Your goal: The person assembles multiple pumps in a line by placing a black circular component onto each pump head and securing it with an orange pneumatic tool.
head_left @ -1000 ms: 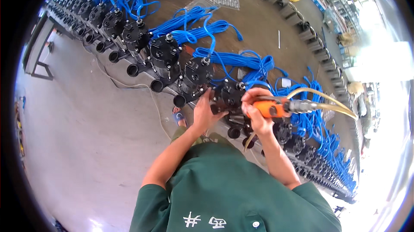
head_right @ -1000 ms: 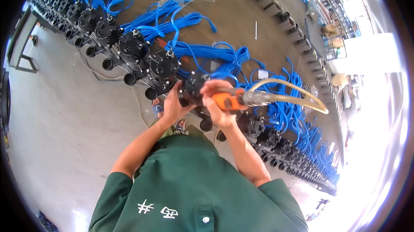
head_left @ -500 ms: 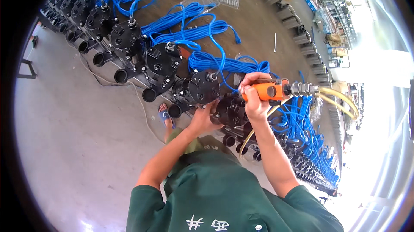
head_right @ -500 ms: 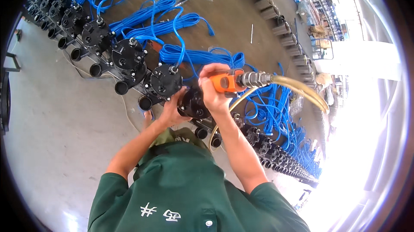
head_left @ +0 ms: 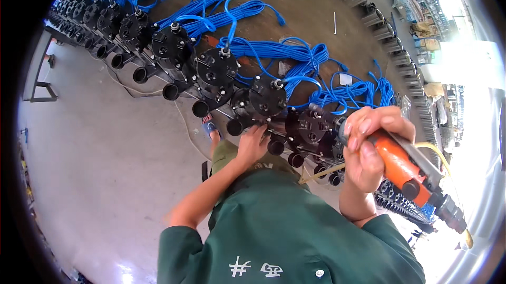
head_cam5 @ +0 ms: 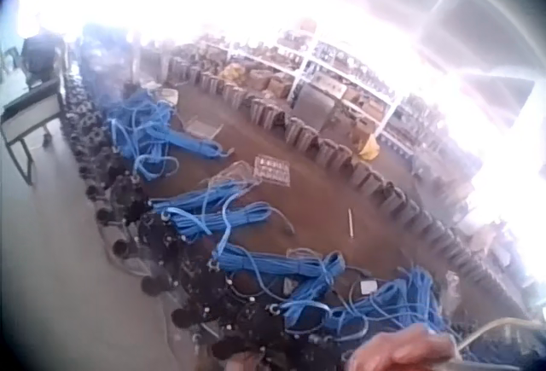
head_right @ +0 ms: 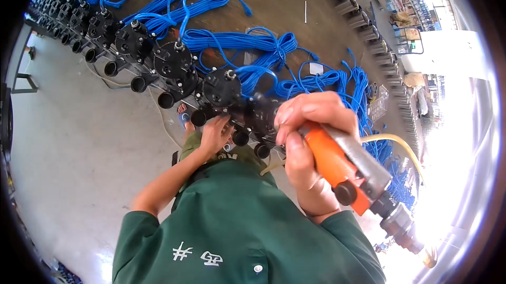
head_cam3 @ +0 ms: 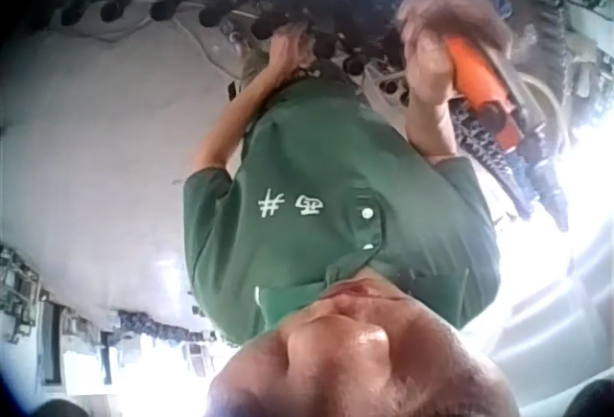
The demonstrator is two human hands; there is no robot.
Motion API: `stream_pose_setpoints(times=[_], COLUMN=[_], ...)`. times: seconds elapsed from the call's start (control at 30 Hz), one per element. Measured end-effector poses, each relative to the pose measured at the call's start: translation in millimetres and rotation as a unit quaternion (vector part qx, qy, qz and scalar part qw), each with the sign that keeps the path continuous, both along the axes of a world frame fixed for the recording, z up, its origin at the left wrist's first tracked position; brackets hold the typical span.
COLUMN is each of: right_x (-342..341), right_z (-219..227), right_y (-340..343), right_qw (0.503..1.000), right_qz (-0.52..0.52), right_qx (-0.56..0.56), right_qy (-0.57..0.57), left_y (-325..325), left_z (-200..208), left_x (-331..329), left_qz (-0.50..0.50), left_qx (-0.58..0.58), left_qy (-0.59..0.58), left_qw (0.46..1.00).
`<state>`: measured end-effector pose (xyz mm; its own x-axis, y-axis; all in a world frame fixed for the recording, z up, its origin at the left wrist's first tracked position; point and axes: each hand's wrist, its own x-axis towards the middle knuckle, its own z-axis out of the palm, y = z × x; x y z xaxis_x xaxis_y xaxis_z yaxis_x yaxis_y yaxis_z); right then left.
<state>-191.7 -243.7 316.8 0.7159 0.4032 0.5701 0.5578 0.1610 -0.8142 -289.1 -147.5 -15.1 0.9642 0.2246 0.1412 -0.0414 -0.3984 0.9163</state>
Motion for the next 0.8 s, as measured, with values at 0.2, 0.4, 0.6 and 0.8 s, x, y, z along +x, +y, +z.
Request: stream_pose_setpoints(times=[0.2,0.4,0.6,0.8], right_x=[-19,-17,-15,-13], right_z=[-43,-99,-127,-117], right_y=[-47,-50,-45,-33], right_qw=[0.993,0.973,0.97,0.971], right_qz=[0.038,0.059,0.042,0.089], right_qx=[0.054,0.044,0.051,0.03], right_qy=[0.098,0.22,0.233,0.22], left_y=[-24,-41,-42,-32], left_z=[-9,-12,-8,3], left_x=[-2,-4,-7,-4], left_qz=[0.04,0.094,0.08,0.047], left_qx=[0.063,0.118,0.133,0.122], left_qy=[-0.054,-0.065,-0.102,-0.089], left_qw=[0.996,0.986,0.983,0.987])
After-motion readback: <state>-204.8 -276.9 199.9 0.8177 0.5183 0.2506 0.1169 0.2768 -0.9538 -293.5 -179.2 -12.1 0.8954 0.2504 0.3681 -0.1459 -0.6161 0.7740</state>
